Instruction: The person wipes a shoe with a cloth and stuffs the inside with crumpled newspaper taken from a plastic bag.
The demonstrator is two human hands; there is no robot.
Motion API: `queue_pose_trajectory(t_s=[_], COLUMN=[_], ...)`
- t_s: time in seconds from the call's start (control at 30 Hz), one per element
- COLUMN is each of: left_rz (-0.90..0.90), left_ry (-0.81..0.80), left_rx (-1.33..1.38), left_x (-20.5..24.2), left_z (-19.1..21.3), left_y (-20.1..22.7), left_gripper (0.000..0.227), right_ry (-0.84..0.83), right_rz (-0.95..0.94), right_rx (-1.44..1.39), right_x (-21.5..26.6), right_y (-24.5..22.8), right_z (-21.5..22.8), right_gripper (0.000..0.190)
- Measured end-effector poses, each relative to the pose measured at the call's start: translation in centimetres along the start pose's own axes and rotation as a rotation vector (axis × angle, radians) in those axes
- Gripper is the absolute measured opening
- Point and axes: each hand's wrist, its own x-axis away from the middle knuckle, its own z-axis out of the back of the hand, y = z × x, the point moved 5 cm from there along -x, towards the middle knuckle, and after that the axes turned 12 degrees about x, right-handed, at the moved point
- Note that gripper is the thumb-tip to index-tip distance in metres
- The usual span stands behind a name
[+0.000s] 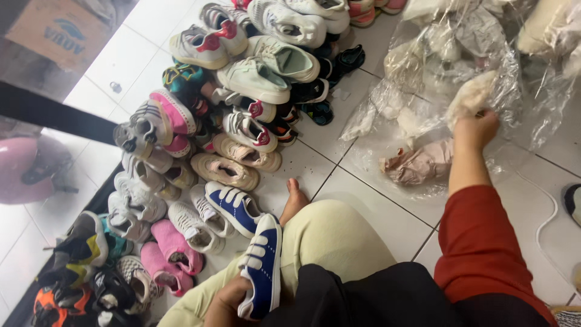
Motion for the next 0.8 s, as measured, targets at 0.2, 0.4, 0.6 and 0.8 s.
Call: queue_pose_trajectory(t_s=[0.2,0.4,0.6,0.8], left_rz=[-0.104,-0.258,-0.375,-0.422], left_ry=[0.030,0.144,0.430,0.618], left_rx=[0.056,0.149,0.298,0.447], left_x=[1.4,6.4,9.7,10.1], left_z=[0.8,1.5,-1.8,1.5], left_y=[-0.1,2.1,9.8,8.8], left_gripper=[0.062,0.061,0.062,0.059], right_ry=[0.147,-0.445,-0.835,-1.235], right_rz=[0.856,0.645,0.989,1.240], right_rx=[0.523,0.537,0.294,0.101], right_x=[5.6,18.6,35.7,53.8], right_y=[1.3,-1.9,-4.4,-3.0], right_z=[3.0,3.6,-0.4,-2.6], right_gripper=[0.032,0.041,0.046,0.044])
